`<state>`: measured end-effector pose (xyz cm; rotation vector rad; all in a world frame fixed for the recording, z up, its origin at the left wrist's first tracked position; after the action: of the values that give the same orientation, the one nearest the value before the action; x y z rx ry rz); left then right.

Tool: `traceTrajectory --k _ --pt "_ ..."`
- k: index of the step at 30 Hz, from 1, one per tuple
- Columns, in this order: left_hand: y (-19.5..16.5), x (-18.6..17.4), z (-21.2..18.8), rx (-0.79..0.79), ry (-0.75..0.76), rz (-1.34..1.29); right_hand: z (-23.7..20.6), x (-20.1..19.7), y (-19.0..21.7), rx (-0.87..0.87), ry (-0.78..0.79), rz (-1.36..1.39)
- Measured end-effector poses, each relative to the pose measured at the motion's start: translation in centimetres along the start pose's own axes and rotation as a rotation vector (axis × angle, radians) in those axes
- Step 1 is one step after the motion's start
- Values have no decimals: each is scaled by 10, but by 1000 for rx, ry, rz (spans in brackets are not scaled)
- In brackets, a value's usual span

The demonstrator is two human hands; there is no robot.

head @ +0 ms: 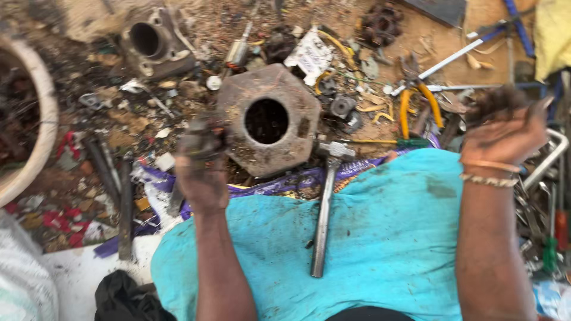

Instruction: The person sits on the ground and dismantles small electric motor stators, prying and pulling copper windings out of the metal laminations by hand and with a screwdriver. They use a hammer to knock parts loose, drop scrap copper into a large bowl, and wipe their hands with a cloth.

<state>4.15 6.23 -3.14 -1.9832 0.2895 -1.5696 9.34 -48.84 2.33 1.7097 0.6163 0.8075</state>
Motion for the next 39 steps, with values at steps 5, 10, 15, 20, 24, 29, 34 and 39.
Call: traceTrajectory --k 5,10,15,20,24,29,34,39 --pt "-19 -7 0 107 -208 -98 5 30 46 -148 197 -457" --pt "-25 -2 0 160 -132 -67 -29 103 -6 -435 734 -1792" --pt "-14 -11 4 131 -168 -7 -65 123 -68 -460 1234 -2188" --pt "-14 -7 5 140 -82 -62 -74 124 -86 -440 1390 -2288" --pt "-16 -6 12 106 -104 -251 -76 125 -90 -422 1483 -2394" --pt "-16 -6 16 45 -244 -551 -48 114 -55 -590 1330 -2473" --pt "-26 0 19 135 -186 -539 -35 79 7 -543 1116 -2385" --pt "-22 5 27 88 -87 -588 -153 80 8 -434 1200 -1900"
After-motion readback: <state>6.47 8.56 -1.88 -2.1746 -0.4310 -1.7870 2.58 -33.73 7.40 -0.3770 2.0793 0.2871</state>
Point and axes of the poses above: each hand's wrist, its own z-axis towards the middle knuckle, its own x-axis out of the palm, y = z × x, the point moved 6 cm from there along z, towards the middle knuckle, and after that the axes turned 9 degrees about -z, right-handed, at the moved point
